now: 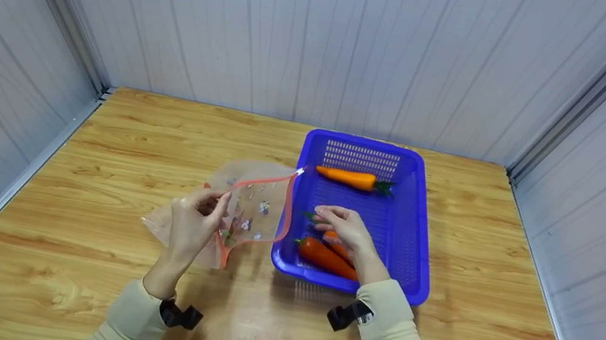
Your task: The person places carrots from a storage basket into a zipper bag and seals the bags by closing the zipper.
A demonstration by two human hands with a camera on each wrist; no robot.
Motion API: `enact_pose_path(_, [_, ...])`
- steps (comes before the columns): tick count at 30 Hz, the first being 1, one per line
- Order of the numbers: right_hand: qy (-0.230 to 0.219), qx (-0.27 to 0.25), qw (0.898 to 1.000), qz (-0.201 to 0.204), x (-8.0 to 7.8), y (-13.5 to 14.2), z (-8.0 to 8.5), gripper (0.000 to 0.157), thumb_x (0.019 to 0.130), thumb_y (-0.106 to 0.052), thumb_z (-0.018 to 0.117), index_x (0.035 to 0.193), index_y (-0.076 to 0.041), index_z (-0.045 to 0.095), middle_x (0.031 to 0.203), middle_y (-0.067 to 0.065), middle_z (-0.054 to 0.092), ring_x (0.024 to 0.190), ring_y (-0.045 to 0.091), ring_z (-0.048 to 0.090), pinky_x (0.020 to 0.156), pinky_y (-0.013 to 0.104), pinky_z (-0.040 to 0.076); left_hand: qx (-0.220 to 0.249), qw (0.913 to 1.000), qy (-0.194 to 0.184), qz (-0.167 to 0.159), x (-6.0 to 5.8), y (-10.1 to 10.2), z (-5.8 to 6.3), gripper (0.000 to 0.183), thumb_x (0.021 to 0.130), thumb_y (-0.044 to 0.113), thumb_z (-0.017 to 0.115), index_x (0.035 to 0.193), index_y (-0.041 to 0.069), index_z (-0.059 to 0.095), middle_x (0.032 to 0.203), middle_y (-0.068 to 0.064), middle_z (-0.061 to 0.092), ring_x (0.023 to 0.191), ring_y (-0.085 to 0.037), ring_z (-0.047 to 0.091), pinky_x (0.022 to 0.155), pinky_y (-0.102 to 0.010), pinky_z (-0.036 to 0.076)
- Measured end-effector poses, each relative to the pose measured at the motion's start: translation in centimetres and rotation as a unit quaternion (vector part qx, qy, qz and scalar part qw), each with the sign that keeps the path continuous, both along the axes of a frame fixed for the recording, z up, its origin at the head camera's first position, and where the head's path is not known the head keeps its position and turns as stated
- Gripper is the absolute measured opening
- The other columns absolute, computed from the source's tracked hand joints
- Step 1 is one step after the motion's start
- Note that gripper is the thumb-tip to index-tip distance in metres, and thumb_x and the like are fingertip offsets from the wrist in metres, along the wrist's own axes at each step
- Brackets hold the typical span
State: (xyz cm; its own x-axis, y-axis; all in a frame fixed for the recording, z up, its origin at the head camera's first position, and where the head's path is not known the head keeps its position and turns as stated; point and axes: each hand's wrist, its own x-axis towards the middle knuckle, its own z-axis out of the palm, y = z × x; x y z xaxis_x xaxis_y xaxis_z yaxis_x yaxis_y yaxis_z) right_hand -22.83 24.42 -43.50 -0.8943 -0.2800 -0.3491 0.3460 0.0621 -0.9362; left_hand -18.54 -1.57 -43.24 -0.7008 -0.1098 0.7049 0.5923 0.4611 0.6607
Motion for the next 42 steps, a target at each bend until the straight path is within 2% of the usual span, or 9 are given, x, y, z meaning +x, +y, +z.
enact_pose_path(4, [-0.009, 0.053, 0.999, -0.001, -0.3, 0.6, -1.0, 0.05, 0.089, -0.026, 0.054, 0.124, 0.008, 0.044, 0.114, 0.016, 0.056, 0.101, 0.029, 0.053, 0.086, 0.04, 0.043, 0.005, 1.0, -0.005, -0.002, 0.1, 0.1, 0.1, 0.01, 0.081, 0.0, 0.06, 0.073, -0.003, 0.065, 0.057, -0.005, 0.06, 0.044, -0.007, 0.052, 0.042, -0.012, 0.043])
enact_pose_path(10, [-0.018, 0.132, 0.991, 0.023, -0.5, 1.3, -2.0, 0.059, 0.087, -0.034, 0.055, 0.127, 0.006, 0.041, 0.123, 0.021, 0.049, 0.11, 0.032, 0.048, 0.09, 0.045, 0.038, 0.008, 0.9999, -0.009, 0.001, 0.1, 0.1, 0.1, 0.009, 0.08, 0.0, 0.06, 0.073, -0.004, 0.065, 0.057, -0.005, 0.06, 0.044, -0.008, 0.053, 0.042, -0.012, 0.043])
enact_pose_path(17, [-0.06, 0.171, 0.983, 0.034, -0.8, 1.6, -2.6, 0.064, 0.086, -0.037, 0.054, 0.131, 0.005, 0.035, 0.13, 0.024, 0.04, 0.116, 0.035, 0.042, 0.095, 0.056, 0.026, 0.006, 1.0, -0.001, 0.003, 0.1, 0.1, 0.0, 0.009, 0.08, -0.001, 0.06, 0.072, -0.004, 0.065, 0.057, -0.005, 0.061, 0.044, -0.007, 0.053, 0.042, -0.014, 0.043])
enact_pose_path(21, [-0.072, 0.179, 0.98, 0.039, -0.7, 1.8, -2.9, 0.062, 0.084, -0.04, 0.057, 0.127, 0.001, 0.039, 0.131, 0.021, 0.039, 0.115, 0.034, 0.042, 0.093, 0.054, 0.029, 0.005, 1.0, 0.006, 0.005, 0.1, 0.1, -0.1, 0.01, 0.08, -0.001, 0.06, 0.072, -0.005, 0.065, 0.056, -0.005, 0.061, 0.044, -0.008, 0.053, 0.042, -0.014, 0.043])
enact_pose_path(26, [-0.089, 0.203, 0.975, 0.034, -0.5, 1.9, -3.3, 0.059, 0.08, -0.045, 0.059, 0.117, -0.002, 0.044, 0.125, 0.017, 0.046, 0.109, 0.031, 0.047, 0.087, 0.048, 0.037, 0.005, 1.0, 0.001, 0.008, 0.2, 0.0, -0.1, 0.009, 0.08, 0.0, 0.06, 0.074, -0.004, 0.065, 0.058, -0.005, 0.061, 0.045, -0.008, 0.053, 0.042, -0.013, 0.043])
enact_pose_path(31, [-0.105, 0.224, 0.968, 0.039, -0.5, 1.8, -3.9, 0.062, 0.079, -0.044, 0.062, 0.123, -0.003, 0.045, 0.122, 0.016, 0.051, 0.108, 0.028, 0.05, 0.088, 0.055, 0.031, 0.0, 0.9999, -0.006, 0.014, 0.2, 0.0, -0.2, 0.01, 0.081, 0.002, 0.06, 0.073, -0.002, 0.066, 0.059, -0.005, 0.061, 0.046, -0.007, 0.053, 0.043, -0.012, 0.042])
enact_pose_path(33, [-0.106, 0.229, 0.967, 0.046, -0.5, 1.7, -4.2, 0.061, 0.078, -0.04, 0.064, 0.124, -0.003, 0.046, 0.12, 0.016, 0.053, 0.105, 0.027, 0.052, 0.087, 0.054, 0.031, -0.001, 0.9999, -0.007, 0.014, 0.2, 0.0, -0.2, 0.01, 0.081, 0.002, 0.06, 0.073, -0.002, 0.066, 0.058, -0.005, 0.061, 0.046, -0.007, 0.053, 0.043, -0.012, 0.042])
enact_pose_path(38, [-0.087, 0.264, 0.958, 0.074, -0.2, 1.6, -4.6, 0.06, 0.073, -0.031, 0.072, 0.12, -0.001, 0.053, 0.095, 0.007, 0.065, 0.087, 0.019, 0.059, 0.075, 0.039, 0.036, 0.0, 0.9999, -0.005, 0.009, 0.2, 0.0, -0.2, 0.01, 0.081, 0.001, 0.06, 0.074, -0.003, 0.066, 0.059, -0.005, 0.061, 0.046, -0.009, 0.053, 0.043, -0.012, 0.042])
enact_pose_path(42, [-0.071, 0.285, 0.951, 0.094, 0.0, 1.6, -4.7, 0.058, 0.066, -0.028, 0.077, 0.114, -0.001, 0.059, 0.075, -0.002, 0.062, 0.075, 0.013, 0.057, 0.065, 0.03, 0.036, 0.001, 1.0, -0.007, 0.007, 0.2, 0.0, -0.2, 0.01, 0.081, 0.001, 0.06, 0.075, -0.003, 0.066, 0.059, -0.006, 0.061, 0.046, -0.009, 0.053, 0.043, -0.012, 0.042])
